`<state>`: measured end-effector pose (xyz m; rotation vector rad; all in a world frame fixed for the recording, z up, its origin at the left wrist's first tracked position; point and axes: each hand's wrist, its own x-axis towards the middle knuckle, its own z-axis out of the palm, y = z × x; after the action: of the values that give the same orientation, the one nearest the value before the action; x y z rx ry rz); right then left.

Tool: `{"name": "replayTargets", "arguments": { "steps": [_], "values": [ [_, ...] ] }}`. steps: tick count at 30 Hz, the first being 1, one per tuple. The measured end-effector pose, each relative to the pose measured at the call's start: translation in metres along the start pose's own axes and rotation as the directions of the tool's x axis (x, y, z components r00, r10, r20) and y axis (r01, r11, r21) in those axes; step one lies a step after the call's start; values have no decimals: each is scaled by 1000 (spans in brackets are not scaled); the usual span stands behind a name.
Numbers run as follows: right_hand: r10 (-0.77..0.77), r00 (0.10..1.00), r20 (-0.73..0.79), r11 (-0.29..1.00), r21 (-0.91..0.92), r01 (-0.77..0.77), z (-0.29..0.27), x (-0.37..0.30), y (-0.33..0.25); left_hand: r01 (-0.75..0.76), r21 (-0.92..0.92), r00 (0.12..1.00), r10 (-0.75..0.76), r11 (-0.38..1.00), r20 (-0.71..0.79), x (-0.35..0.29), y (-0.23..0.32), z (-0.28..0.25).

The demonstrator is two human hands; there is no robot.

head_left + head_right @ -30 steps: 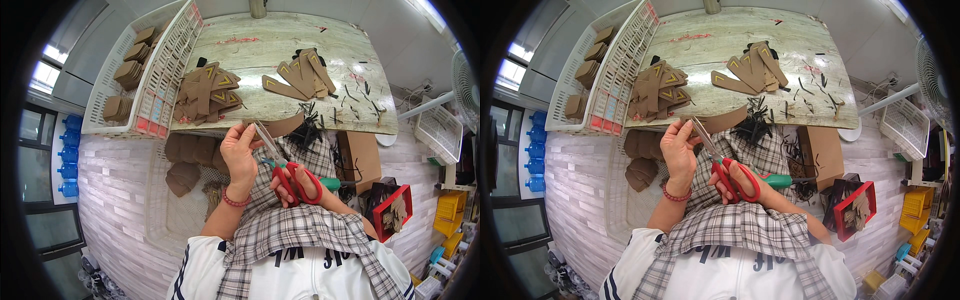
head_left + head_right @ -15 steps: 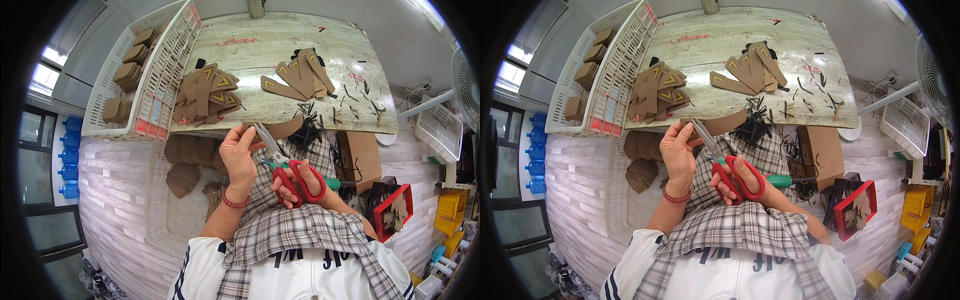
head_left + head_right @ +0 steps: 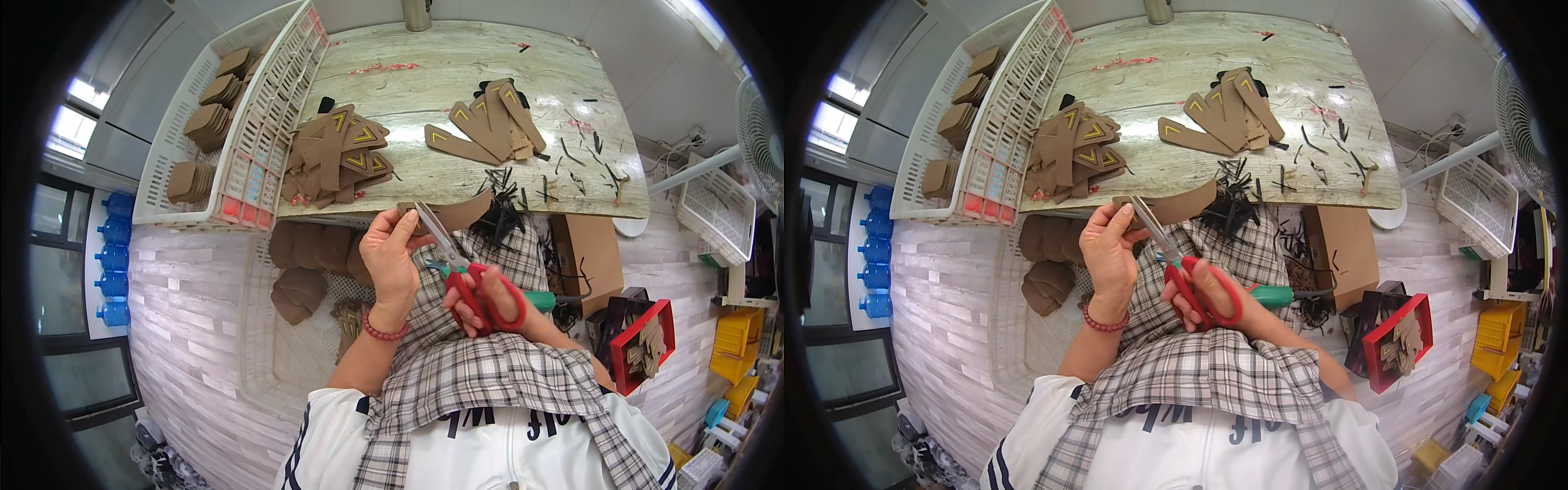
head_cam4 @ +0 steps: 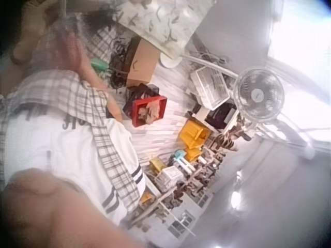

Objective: The person uses a rotary tool to trim the edges of small cardboard pieces and then uses scissors to cut and refine the edges. The person handles the cardboard pieces one at a time, switching between tools as needed.

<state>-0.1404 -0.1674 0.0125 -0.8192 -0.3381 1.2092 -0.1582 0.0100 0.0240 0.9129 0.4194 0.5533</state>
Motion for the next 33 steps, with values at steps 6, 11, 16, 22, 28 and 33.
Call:
{"name": "replayTargets", "arguments": {
  "steps": [6, 11, 16, 22, 28, 33],
  "values": [
    [-234, 922, -307, 947, -287, 144, 10, 4, 7, 87, 59, 996, -88, 994, 10, -12, -7, 6],
    [-310, 894, -323, 949, -158, 272, -6, 2, -15, 53, 4, 997, -52, 999, -48, -11, -7, -4],
    [-38, 986, -161, 978, -209, 3, -2, -4, 2, 12, -41, 999, -14, 999, -33, 1, 0, -7],
    [12, 997, -80, 964, -263, -33, -1, -2, 3, 20, -1, 996, -20, 1000, -83, -1, 0, -5],
    [46, 998, -44, 991, -122, -51, -3, -3, 7, -3, -15, 997, 2, 1000, -78, -1, -7, -6],
    [48, 999, 9, 999, -15, -47, 0, -2, 6, 5, -18, 998, -6, 1000, -64, -1, -4, -5]
  ]
}}
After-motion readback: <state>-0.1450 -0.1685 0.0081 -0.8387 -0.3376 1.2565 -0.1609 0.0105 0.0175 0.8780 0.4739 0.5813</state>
